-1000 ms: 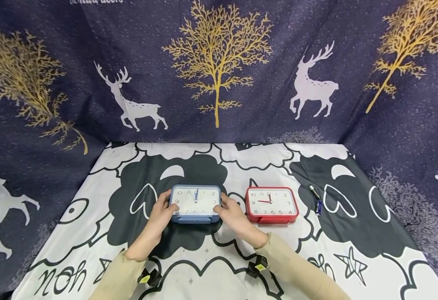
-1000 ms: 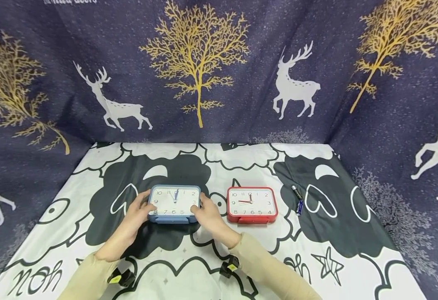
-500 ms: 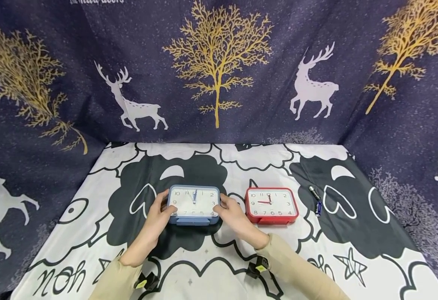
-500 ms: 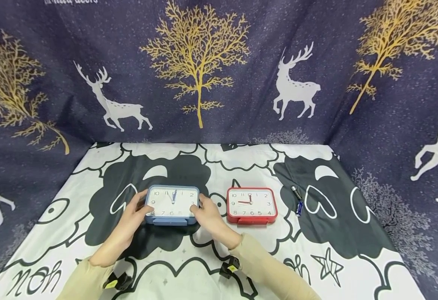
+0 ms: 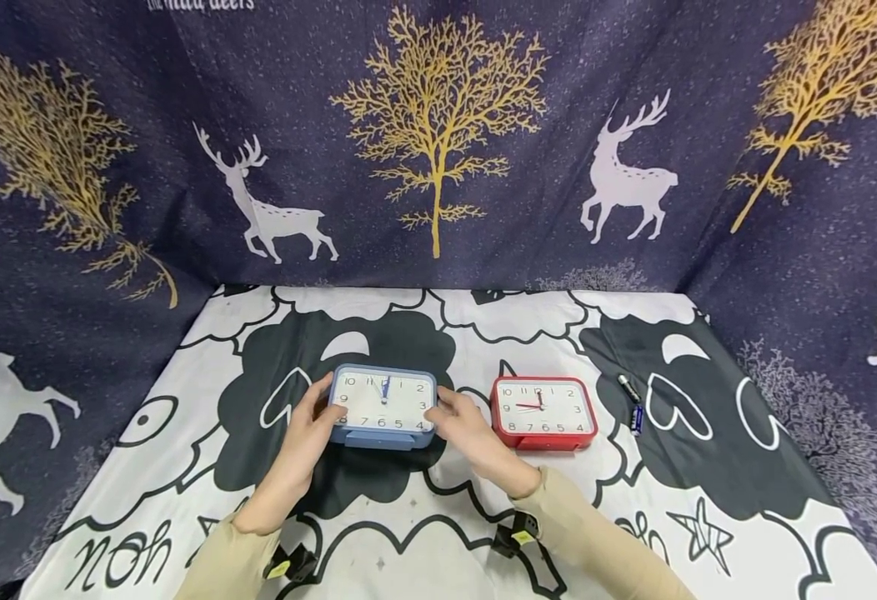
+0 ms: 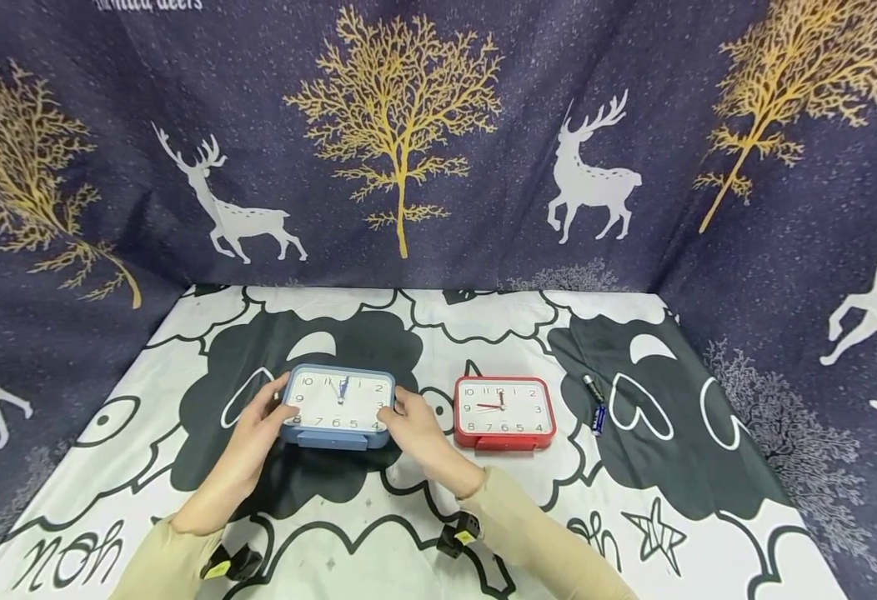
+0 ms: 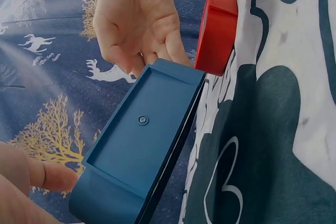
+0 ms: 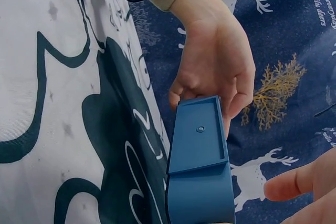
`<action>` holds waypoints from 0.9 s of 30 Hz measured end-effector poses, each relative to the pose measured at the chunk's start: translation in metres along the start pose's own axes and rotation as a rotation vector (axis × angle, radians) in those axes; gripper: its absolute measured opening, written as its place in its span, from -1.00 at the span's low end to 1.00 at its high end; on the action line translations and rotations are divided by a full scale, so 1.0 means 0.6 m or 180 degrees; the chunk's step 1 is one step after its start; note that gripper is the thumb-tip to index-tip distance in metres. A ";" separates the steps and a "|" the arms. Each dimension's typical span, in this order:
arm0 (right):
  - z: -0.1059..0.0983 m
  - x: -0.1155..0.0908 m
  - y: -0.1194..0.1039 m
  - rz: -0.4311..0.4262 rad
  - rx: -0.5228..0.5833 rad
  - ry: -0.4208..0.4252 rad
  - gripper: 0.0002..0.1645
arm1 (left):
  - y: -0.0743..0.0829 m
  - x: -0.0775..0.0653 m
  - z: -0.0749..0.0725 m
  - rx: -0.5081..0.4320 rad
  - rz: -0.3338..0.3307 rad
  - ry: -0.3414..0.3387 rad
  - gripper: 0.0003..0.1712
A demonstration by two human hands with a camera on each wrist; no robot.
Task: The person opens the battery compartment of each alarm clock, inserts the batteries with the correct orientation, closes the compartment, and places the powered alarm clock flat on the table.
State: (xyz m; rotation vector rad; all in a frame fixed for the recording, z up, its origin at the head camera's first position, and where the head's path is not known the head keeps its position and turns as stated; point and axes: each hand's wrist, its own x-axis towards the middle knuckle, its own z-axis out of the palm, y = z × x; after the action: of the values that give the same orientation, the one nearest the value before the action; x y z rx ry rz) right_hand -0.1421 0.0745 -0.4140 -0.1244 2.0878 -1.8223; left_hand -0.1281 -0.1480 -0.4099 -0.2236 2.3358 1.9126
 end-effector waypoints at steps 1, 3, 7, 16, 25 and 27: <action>0.000 0.000 0.000 0.0008 0.0027 -0.0008 -0.26 | 0.001 -0.001 -0.001 0.0014 -0.0008 -0.0004 -0.28; 0.001 0.000 0.000 0.0047 0.0075 0.0000 -0.27 | 0.003 -0.002 -0.002 0.0042 -0.0037 -0.0006 -0.28; 0.002 0.001 0.001 0.0110 0.0115 0.0013 -0.26 | 0.008 -0.006 -0.004 0.0007 -0.0010 -0.0006 -0.32; 0.003 0.001 0.011 0.0120 0.0271 -0.0029 -0.28 | 0.005 -0.011 -0.007 -0.0185 0.0253 0.0055 -0.47; 0.001 0.005 0.015 0.0000 0.0335 -0.0029 -0.38 | 0.005 -0.008 -0.001 -0.0197 0.0260 0.0168 -0.43; 0.002 0.005 0.017 -0.0009 0.0366 0.0003 -0.37 | 0.005 -0.009 -0.001 -0.0172 0.0261 0.0193 -0.42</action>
State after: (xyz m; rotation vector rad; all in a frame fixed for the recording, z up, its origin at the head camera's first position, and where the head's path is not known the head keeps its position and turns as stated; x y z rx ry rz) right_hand -0.1430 0.0738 -0.4245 -0.0965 1.9789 -1.9389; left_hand -0.1235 -0.1477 -0.4061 -0.1960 2.3685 2.0365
